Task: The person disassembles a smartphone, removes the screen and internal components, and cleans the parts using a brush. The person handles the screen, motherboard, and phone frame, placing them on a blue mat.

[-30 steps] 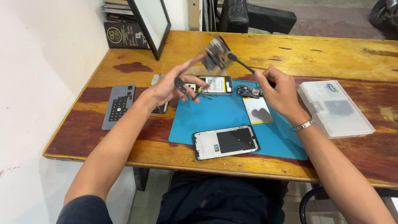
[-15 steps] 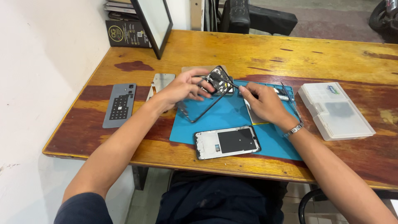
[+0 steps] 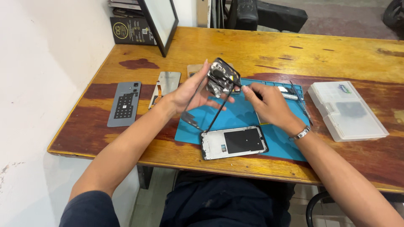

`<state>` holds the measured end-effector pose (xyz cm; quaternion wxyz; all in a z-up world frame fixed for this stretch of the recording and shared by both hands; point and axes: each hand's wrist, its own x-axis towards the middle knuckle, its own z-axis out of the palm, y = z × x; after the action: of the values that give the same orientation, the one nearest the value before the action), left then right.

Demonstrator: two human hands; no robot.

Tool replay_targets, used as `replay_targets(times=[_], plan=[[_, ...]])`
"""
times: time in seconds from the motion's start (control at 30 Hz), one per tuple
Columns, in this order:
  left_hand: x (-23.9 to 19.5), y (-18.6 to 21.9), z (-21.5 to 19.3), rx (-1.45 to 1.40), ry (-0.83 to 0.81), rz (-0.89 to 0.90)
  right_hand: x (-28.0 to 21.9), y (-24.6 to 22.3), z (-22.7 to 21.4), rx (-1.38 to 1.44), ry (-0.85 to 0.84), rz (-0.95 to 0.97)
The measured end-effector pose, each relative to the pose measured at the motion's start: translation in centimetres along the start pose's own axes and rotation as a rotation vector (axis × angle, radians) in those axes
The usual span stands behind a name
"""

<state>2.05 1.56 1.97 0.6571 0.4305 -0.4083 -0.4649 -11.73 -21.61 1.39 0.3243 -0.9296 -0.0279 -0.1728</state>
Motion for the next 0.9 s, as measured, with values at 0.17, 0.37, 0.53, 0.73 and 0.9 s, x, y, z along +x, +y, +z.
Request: replay_targets(times=[0.17, 0.37, 0.53, 0.73, 0.9], plan=[[-0.1, -0.4, 0.0, 0.005, 0.156, 0.144, 0.6, 1.3, -0.8, 0.025, 0.008, 0.094], [0.1, -0.8, 1.6, 0.097, 0.062, 0.122, 0.2, 1.6, 0.0, 0.106, -0.015, 0.015], [0.1, -0.8, 2.0, 0.039, 0.061, 0.197, 0.6, 1.7, 0.0, 0.056, -0.003, -0.022], [0.0, -0.3, 1.5, 0.098, 0.119, 0.183, 0.3, 1.5, -2.1, 0.031, 0.007, 0.12], [0.1, -0.7, 1.8, 0.165, 0.093, 0.2, 0.0, 0.7, -0.4, -0.013, 0.016, 0.011]])
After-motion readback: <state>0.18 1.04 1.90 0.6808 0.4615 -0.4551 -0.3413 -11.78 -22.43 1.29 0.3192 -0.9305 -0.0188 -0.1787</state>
